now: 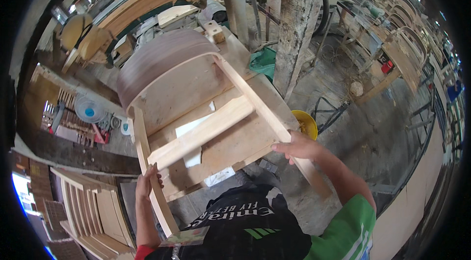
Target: The person assembles wooden chair frames by attaching curved backrest pieces to the frame, then moves the assembled units between workstations. They handle multiple chair frames and backrests, positioning and securing them by hand.
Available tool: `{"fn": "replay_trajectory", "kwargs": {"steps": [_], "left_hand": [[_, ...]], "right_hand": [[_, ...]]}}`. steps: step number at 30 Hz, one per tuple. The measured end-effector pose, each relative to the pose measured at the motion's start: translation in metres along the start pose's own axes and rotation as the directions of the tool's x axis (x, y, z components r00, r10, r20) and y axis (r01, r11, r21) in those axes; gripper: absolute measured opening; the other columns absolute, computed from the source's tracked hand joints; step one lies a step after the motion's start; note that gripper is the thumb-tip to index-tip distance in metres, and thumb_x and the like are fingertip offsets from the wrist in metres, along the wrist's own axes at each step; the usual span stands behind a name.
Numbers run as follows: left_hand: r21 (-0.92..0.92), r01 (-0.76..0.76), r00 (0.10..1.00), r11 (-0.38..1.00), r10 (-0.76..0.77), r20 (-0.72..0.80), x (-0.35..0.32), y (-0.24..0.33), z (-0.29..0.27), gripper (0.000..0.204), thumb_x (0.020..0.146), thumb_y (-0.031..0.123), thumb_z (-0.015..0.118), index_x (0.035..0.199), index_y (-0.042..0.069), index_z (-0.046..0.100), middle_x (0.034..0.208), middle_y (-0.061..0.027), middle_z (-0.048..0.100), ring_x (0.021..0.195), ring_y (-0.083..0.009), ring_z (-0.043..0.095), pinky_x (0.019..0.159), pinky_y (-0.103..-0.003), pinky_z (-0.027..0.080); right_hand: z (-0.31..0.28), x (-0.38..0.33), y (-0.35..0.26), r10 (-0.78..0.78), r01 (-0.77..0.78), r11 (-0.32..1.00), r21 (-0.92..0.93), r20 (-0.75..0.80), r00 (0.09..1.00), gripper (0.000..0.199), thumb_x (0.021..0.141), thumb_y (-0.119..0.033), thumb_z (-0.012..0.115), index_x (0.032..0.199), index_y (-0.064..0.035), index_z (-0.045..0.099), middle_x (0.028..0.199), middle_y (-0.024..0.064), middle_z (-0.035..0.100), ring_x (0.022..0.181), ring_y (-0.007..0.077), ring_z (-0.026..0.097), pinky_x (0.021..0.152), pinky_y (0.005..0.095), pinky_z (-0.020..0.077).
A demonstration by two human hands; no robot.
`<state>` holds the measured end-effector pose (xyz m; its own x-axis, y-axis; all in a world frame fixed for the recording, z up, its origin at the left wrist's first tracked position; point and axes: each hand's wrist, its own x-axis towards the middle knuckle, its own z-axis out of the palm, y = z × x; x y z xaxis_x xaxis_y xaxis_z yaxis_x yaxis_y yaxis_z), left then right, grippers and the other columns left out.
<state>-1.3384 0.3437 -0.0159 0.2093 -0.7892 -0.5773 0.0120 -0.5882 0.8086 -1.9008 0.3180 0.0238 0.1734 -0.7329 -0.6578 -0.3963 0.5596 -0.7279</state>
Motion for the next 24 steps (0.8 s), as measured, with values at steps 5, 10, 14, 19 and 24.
{"fn": "replay_trajectory", "kwargs": {"steps": [5,10,14,19,24], "left_hand": [[0.033,-0.084,0.996,0.996,0.084,0.001,-0.017,0.010,0.002,0.041,0.096,0.034,0.072,0.113,-0.003,0.066,0.084,-0.0127,0.065,0.068,-0.0241,0.067,0.060,-0.043,0.059],[-0.065,-0.140,0.988,0.988,0.135,-0.074,-0.073,-0.036,0.017,0.028,0.094,0.021,0.073,0.104,-0.004,0.066,0.079,-0.0117,0.065,0.063,-0.0222,0.066,0.056,-0.040,0.058],[-0.123,-0.241,0.968,0.963,0.230,-0.100,-0.140,-0.079,0.033,0.029,0.092,0.019,0.076,0.107,-0.004,0.065,0.084,-0.0106,0.067,0.068,-0.0189,0.066,0.058,-0.036,0.058],[-0.131,-0.328,0.933,0.935,0.299,-0.203,-0.236,-0.126,0.065,0.038,0.091,0.020,0.080,0.115,-0.004,0.063,0.089,-0.0112,0.070,0.070,-0.0174,0.067,0.061,-0.034,0.058],[-0.018,-0.395,0.904,0.919,0.385,-0.183,-0.320,-0.158,0.084,0.049,0.088,0.023,0.083,0.123,-0.005,0.062,0.094,-0.0109,0.073,0.074,-0.0162,0.069,0.066,-0.032,0.059]], "right_hand": [[-0.005,-0.018,-0.002,-0.067,0.067,0.998,-0.020,-0.018,0.998,0.048,0.094,-0.024,0.076,0.129,0.0054,0.060,0.091,0.0092,0.067,0.065,0.0154,0.064,0.057,0.0326,0.0581],[0.008,-0.056,0.050,-0.096,0.096,0.995,-0.002,-0.066,0.993,0.044,0.091,-0.014,0.075,0.127,0.0066,0.060,0.085,0.0082,0.066,0.062,0.0147,0.064,0.055,0.0321,0.0552],[0.023,-0.114,0.106,-0.175,0.178,0.984,0.012,-0.135,0.975,0.041,0.091,-0.011,0.074,0.124,0.0063,0.059,0.086,0.0079,0.066,0.062,0.0147,0.065,0.057,0.0319,0.0549],[0.027,-0.182,0.200,-0.210,0.222,0.975,0.027,-0.237,0.949,0.040,0.088,-0.010,0.073,0.122,0.0055,0.058,0.089,0.0105,0.069,0.066,0.0151,0.068,0.061,0.0332,0.0570],[0.049,-0.245,0.309,-0.274,0.264,0.961,-0.077,-0.359,0.892,0.037,0.086,-0.012,0.075,0.116,0.0058,0.060,0.087,0.0122,0.071,0.071,0.0153,0.070,0.066,0.0350,0.0578]]}}
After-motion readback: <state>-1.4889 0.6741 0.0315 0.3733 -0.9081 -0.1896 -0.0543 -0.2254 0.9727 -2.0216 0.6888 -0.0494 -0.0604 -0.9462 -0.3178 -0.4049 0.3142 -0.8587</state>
